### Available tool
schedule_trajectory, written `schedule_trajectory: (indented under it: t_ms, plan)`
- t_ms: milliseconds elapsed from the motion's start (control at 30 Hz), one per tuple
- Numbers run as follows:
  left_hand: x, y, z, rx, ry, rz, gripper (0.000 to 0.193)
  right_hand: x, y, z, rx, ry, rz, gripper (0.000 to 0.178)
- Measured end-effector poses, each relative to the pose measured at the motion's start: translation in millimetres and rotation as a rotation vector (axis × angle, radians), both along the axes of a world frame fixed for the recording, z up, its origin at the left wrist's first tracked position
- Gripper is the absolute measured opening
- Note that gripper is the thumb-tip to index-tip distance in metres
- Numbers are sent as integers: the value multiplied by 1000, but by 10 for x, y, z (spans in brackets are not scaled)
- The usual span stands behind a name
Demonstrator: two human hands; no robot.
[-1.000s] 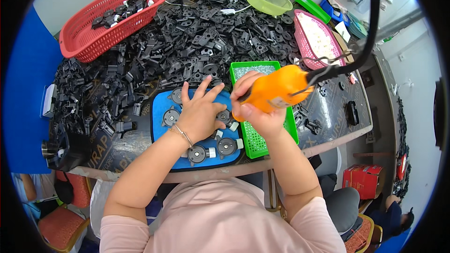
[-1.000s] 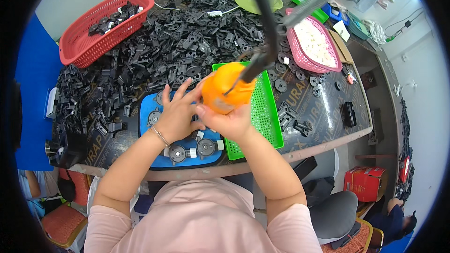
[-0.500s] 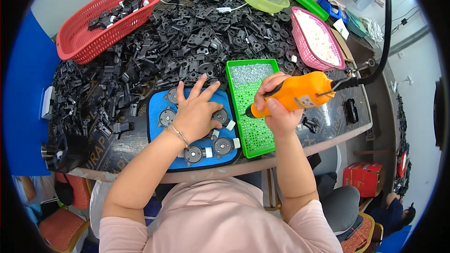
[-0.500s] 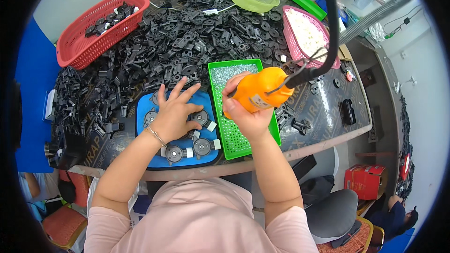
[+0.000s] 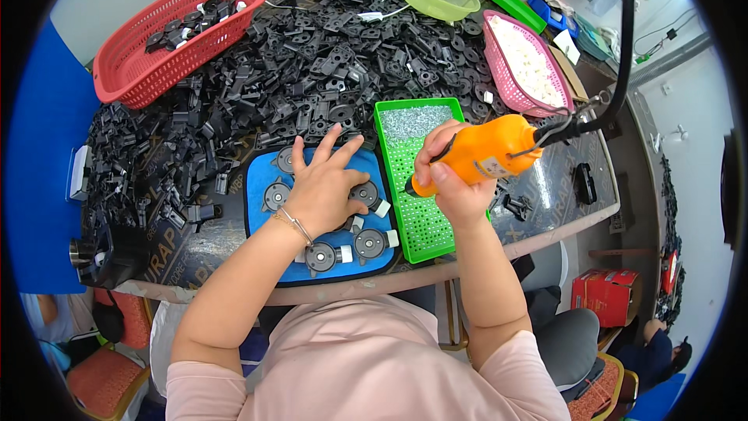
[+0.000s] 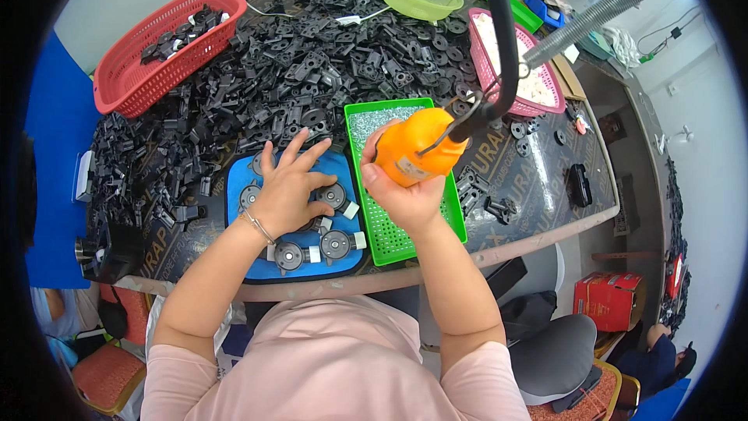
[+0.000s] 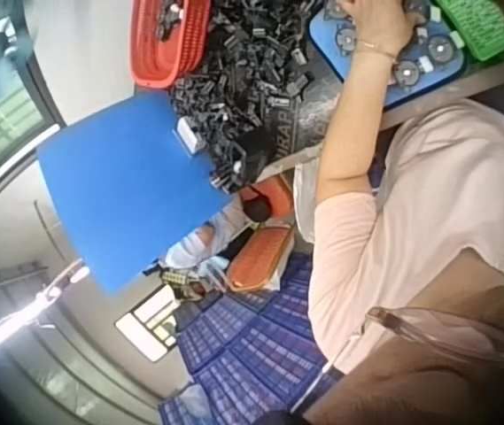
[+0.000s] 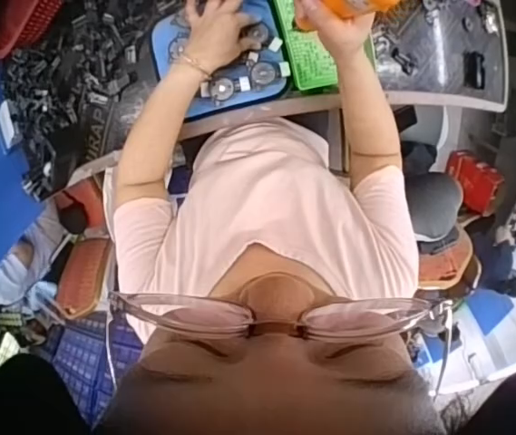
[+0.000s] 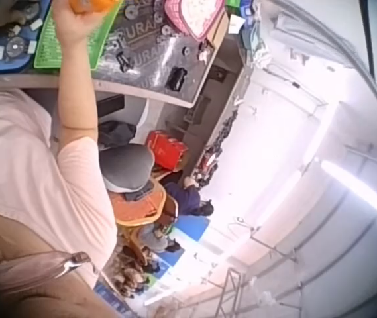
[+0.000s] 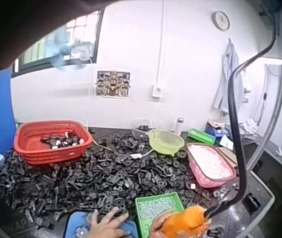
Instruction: Assembling small plastic toy components using an electric screwdriver at a factory workbench.
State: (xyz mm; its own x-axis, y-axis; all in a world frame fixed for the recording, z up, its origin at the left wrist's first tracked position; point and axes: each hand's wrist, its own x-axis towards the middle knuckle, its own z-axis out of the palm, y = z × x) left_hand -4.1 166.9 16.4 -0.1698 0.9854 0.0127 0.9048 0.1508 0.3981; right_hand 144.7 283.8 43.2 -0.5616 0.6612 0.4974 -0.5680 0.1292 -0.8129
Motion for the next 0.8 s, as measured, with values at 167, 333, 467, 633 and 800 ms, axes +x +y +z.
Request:
schedule_trajectory:
  t_ms: [167,333,467,633,800]
  plan:
    - [-20,4,-39,39,-6,-5,38,33,70,282,71,66,48,25]
    - [-20,-9,-51,36,-5,6,38,-260,-125,229,38,108,96,25]
    - [-13,19,-88,55,-19,4,36,-403,-174,82,22,69,36,22]
    - [-37,18,-72,22,-16,7,36,-464,-182,32,57,38,56,20]
    - [-37,14,-68,32,-29,11,38,-462,-206,-11,5,-25,88,18]
